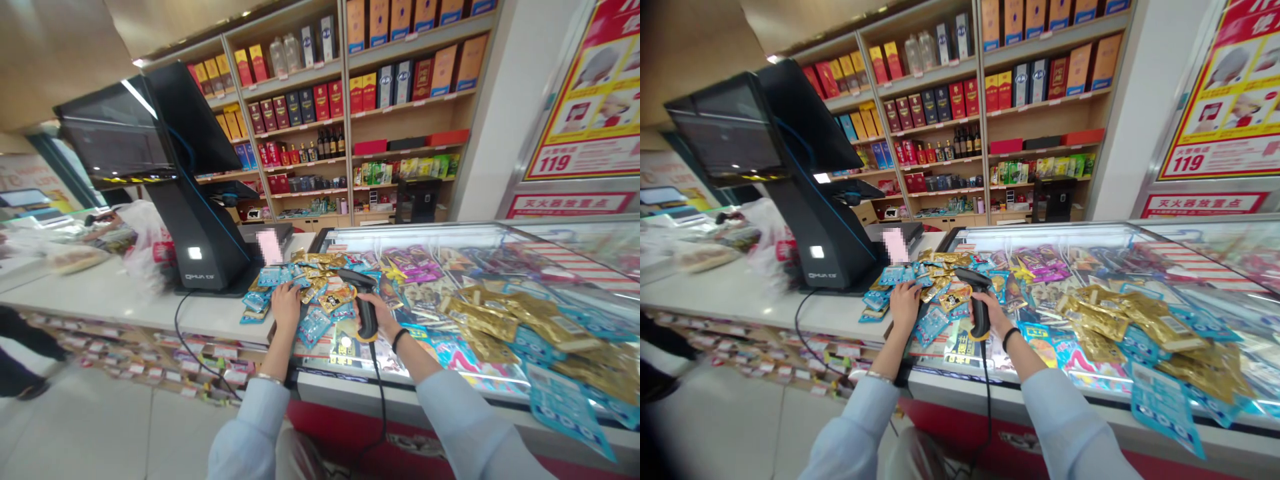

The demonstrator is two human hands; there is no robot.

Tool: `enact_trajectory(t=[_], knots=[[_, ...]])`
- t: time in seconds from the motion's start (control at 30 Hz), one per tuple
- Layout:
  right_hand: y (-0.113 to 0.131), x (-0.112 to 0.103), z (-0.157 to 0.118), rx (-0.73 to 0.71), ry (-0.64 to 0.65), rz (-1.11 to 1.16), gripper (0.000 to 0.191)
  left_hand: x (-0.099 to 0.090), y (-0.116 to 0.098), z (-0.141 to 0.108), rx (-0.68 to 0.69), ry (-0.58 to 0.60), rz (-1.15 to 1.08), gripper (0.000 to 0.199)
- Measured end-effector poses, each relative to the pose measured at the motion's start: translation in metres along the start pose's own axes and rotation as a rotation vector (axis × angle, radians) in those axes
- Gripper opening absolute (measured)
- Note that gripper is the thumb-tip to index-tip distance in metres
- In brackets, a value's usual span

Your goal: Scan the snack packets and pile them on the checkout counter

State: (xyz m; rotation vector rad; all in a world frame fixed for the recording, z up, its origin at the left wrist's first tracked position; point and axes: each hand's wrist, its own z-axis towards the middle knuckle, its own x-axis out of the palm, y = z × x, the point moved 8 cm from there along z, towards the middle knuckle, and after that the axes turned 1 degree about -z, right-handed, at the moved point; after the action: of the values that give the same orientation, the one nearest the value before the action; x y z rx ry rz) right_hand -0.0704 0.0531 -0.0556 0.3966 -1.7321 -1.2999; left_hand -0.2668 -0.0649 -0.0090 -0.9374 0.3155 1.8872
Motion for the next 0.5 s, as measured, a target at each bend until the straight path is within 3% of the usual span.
enact_trajectory(t=[0.17, 0.27, 0.4, 0.5], knots=[[0.003, -0.002, 0.001, -0.018, -0.016, -0.003, 0.024, -0.013, -0.013, -0.003, 0.111, -0.025, 0.044, 0.024], [0.007, -0.001, 0.000, -0.022, -0.011, 0.000, 0.024, -0.019, -0.025, -0.004, 0.195, 0.027, 0.032, 0.028], [0.007, 0.001, -0.001, -0.007, 0.000, 0.002, 0.025, -0.012, -0.045, 0.003, 0.249, 0.168, -0.056, 0.034], [0.008, 0.000, -0.001, -0.016, -0.007, 0.007, 0.026, -0.002, -0.054, 0.020, 0.201, 0.200, -0.166, 0.030]])
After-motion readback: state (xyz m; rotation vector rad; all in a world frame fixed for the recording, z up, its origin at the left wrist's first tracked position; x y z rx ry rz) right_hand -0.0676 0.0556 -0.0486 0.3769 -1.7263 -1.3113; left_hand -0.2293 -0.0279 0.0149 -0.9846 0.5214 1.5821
